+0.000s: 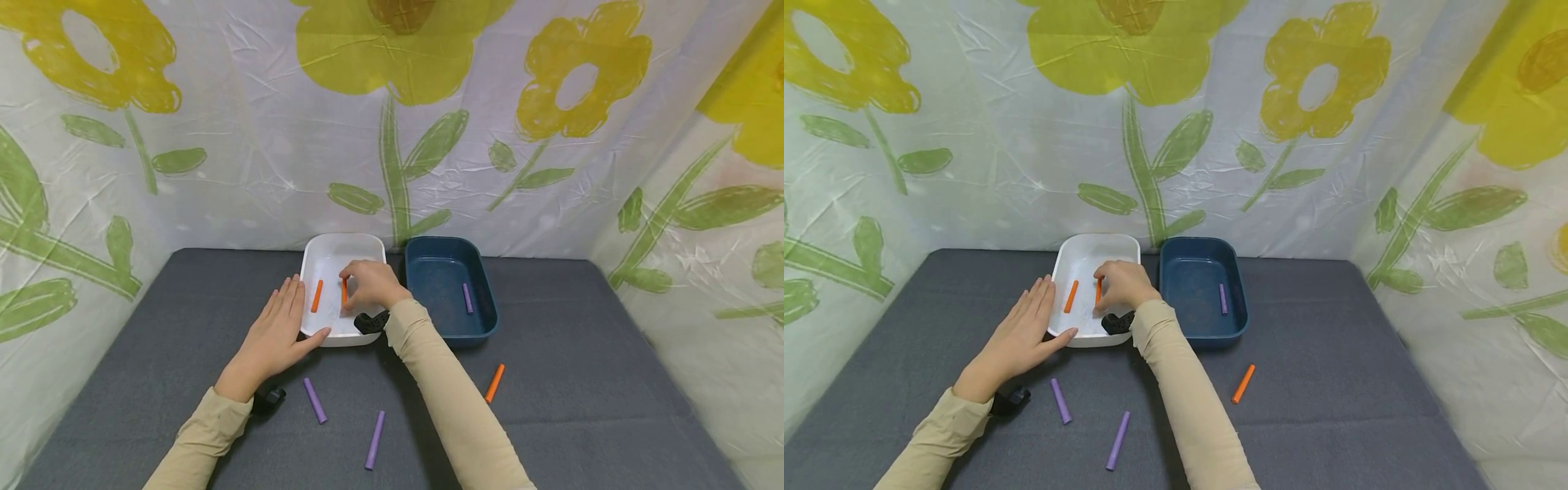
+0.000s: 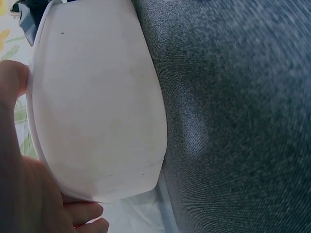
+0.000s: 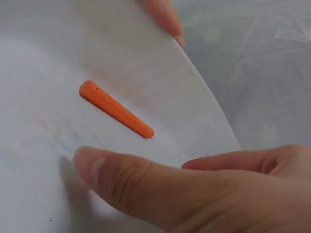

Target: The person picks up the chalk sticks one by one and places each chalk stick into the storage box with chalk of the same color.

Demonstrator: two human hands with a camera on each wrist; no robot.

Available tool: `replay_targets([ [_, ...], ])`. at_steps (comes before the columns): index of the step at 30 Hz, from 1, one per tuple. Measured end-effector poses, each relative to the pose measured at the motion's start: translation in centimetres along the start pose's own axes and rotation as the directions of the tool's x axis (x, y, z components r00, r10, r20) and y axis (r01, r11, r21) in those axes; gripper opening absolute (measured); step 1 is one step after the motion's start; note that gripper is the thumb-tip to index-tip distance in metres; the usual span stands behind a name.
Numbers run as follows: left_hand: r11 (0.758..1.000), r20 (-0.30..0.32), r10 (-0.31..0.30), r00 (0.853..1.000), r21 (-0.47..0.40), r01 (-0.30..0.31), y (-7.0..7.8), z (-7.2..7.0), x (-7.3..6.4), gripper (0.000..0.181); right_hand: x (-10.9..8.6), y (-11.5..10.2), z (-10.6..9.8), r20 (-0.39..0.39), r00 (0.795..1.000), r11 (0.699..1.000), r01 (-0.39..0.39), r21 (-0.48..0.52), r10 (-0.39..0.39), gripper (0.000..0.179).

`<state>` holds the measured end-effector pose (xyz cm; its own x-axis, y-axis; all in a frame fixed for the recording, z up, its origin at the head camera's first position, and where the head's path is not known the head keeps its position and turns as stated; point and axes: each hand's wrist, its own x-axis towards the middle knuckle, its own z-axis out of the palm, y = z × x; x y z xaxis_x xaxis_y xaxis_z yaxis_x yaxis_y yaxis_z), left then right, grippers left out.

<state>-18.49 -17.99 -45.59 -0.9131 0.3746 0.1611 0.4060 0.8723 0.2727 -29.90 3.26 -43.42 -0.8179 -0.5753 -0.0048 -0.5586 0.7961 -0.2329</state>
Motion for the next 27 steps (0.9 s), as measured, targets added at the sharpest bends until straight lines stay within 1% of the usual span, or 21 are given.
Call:
replay_targets([
  [6, 1.0, 0.002, 0.003, 1.0, -0.003, -0.003, 0.0, 0.01, 0.05, 0.101, -0.03, -0.18, 0.24, 0.006, 1.0, 0.999, -0.001, -0.033, 0.001, 0.068],
  [12, 1.0, -0.004, 0.003, 1.0, 0.001, -0.003, -0.08, 0.13, 0.1, 0.101, -0.05, -0.24, 0.38, 0.002, 1.0, 0.998, 0.016, -0.06, -0.016, 0.065],
  [18, 1.0, -0.004, 0.004, 1.0, -0.001, -0.004, -0.09, 0.15, 0.07, 0.101, -0.13, -0.35, 0.41, -0.005, 1.0, 0.995, 0.015, -0.103, -0.015, 0.065],
  [27, 1.0, 0.001, 0.005, 1.0, -0.005, -0.005, -0.12, 0.06, 0.05, 0.1, -0.26, -0.61, 0.12, 0.008, 1.0, 0.995, 0.004, -0.099, -0.004, 0.071],
])
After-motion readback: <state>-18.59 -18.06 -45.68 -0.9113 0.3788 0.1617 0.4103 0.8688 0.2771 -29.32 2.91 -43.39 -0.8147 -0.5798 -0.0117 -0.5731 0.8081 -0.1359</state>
